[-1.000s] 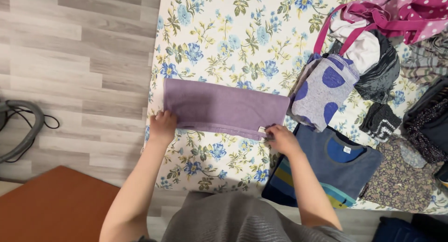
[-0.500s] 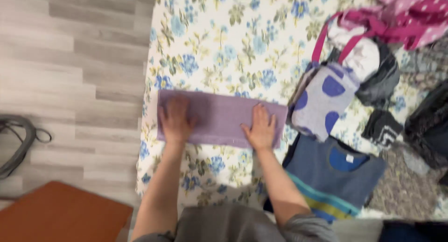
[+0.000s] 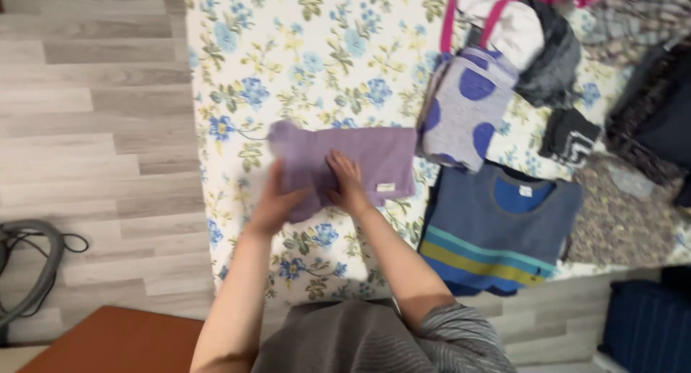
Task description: Folding various laundry items including a tank top, sweater, shorts, and cloth on a bed.
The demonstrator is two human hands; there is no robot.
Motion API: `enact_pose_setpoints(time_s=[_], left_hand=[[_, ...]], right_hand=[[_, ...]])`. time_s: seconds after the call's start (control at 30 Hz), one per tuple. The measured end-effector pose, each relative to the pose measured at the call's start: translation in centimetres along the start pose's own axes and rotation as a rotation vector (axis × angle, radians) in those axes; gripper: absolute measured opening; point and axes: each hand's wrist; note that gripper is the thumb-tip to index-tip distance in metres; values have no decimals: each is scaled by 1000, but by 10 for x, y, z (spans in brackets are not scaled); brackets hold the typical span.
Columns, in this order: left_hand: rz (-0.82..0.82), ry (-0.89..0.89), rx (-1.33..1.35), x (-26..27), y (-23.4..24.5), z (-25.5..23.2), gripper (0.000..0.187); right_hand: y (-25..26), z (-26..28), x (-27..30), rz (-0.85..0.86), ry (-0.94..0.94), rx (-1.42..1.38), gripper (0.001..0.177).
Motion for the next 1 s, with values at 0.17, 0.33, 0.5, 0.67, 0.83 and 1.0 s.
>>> enact_pose_setpoints(time_s=[0.17, 0.33, 0.5, 0.67, 0.83, 1.0], left_hand=[[287, -134, -344, -60, -134, 92, 90], [135, -67, -124, -131, -162, 218, 84], [62, -37, -370, -74, -160, 130, 51], [-194, -778, -1241, -41, -151, 58, 37], [44, -677, -1736, -73, -111, 81, 65], [315, -789, -2014, -95, -61, 27, 54]], right_hand=[[-10, -45, 24, -209, -286, -1254, 57], [65, -6, 61, -301, -671, -1671, 36], [88, -38, 86, -330, -882, -1185, 17], [133, 28, 61, -621, -431, 8, 15], [139, 22, 3, -301, 121, 483, 78], [123, 13, 37, -441, -96, 552, 74]])
Point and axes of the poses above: each hand's wrist, its own x-axis away from the middle knuckle, its own y-axis out of the back of the hand, z = x × y, and after that the axes turned 1 degree about x, right-handed
